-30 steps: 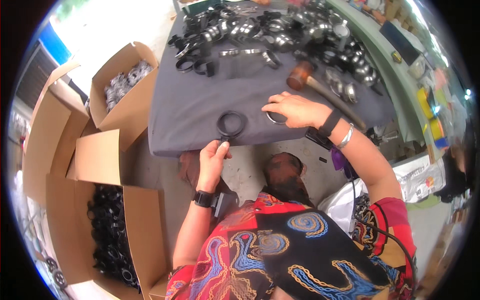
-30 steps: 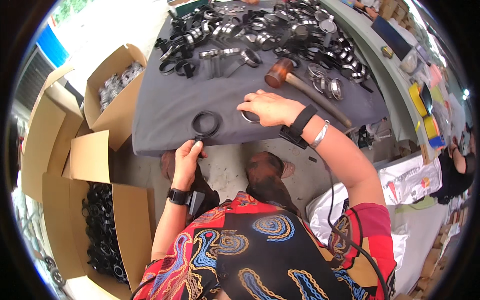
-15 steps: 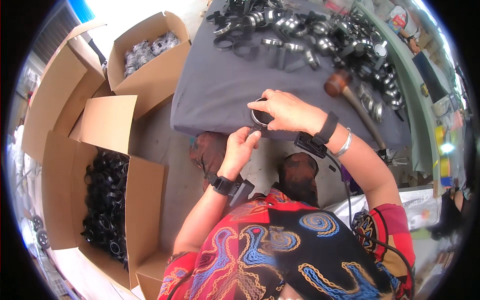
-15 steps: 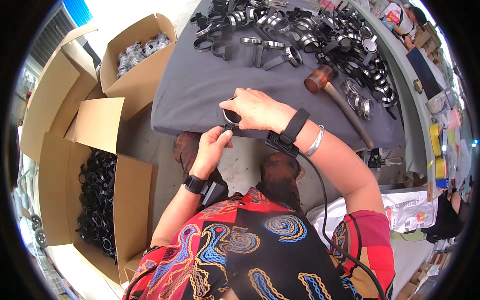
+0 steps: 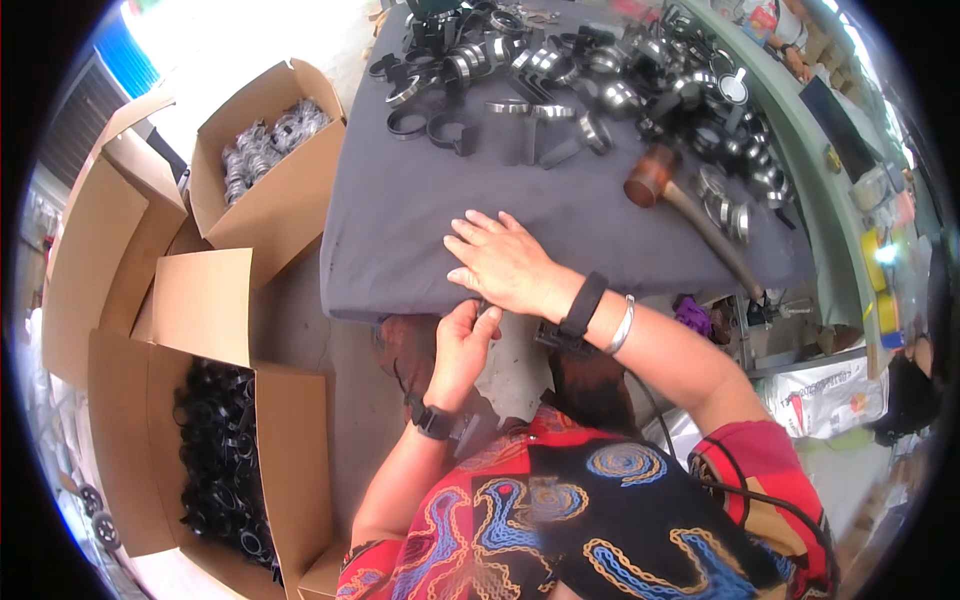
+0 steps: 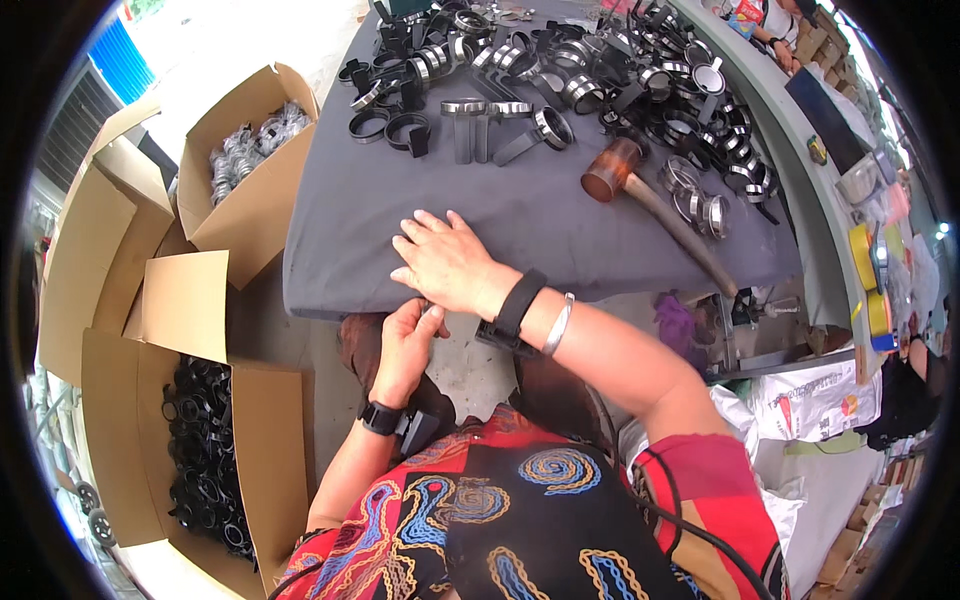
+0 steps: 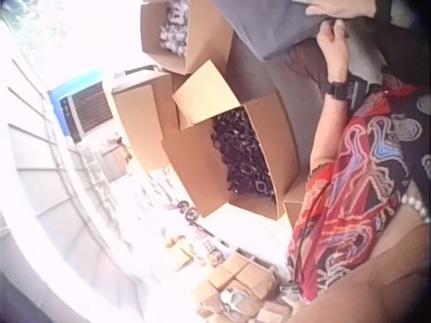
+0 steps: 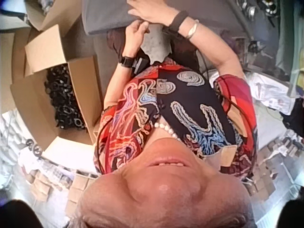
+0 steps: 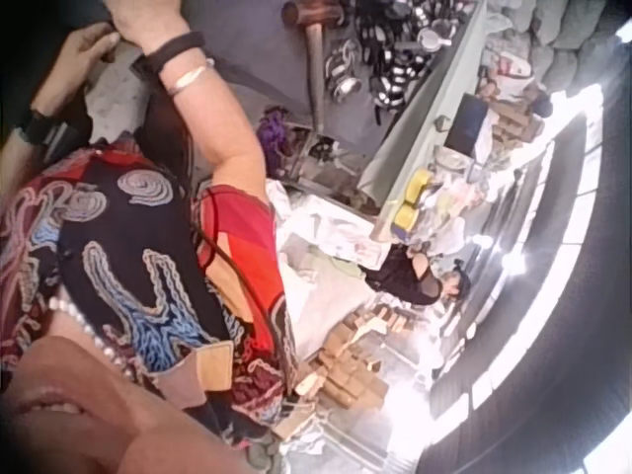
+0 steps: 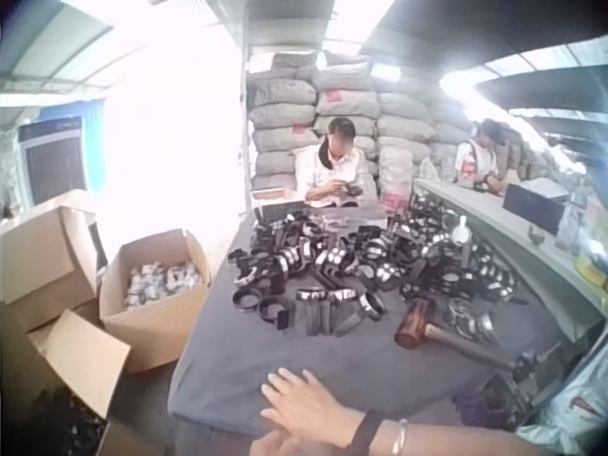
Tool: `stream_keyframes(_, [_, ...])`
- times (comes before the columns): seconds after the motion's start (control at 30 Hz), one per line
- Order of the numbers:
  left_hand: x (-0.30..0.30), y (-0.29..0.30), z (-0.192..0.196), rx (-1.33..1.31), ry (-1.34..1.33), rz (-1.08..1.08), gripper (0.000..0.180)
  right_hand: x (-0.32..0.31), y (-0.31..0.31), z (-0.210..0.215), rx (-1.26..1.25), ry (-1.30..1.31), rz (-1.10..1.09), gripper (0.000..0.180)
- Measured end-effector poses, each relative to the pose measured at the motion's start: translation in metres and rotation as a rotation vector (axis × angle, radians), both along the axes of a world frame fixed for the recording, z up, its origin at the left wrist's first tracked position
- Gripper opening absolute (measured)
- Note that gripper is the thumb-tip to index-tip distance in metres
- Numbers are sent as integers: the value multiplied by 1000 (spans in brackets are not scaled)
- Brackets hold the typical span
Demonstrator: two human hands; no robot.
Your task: Assembling black plastic circular components with metal rings using a rubber mallet.
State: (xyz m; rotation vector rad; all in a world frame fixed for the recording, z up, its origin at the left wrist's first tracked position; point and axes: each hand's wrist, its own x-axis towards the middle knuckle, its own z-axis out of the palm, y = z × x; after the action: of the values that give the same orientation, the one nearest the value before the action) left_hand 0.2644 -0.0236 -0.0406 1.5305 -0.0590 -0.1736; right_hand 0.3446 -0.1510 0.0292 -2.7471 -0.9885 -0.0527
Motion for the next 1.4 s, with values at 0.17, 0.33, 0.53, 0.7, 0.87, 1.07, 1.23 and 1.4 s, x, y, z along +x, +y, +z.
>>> stream_keyframes(0.17, [-1,1,7,-16,28,-9,19,-2,4,-7,13,-113,-59,54])
stream_keyframes(0.33, [5,-1,7,14,13,-25,18,5,0,-2,38,-151,-98,57])
stream_keyframes(0.53, [21,5,56,-28,81,-12,21,16,-58,22,380,202,296,51])
stream_keyframes(0.7, [90,-6,109,365,-574,130,20,21,-108,70,380,97,58,49])
stream_keyframes(0.87, [187,-31,118,1232,-792,61,41,80,-130,24,178,-402,-137,44])
stream_keyframes(1.07, [229,-2,93,1422,-738,-47,14,95,-121,8,154,-382,-387,43])
stream_keyframes(1.23, [188,31,101,1460,-691,-85,13,30,-195,67,123,-550,-598,14])
stream_keyframes(1.4, [155,79,75,1071,-442,125,12,-4,-299,71,55,-519,-1022,21])
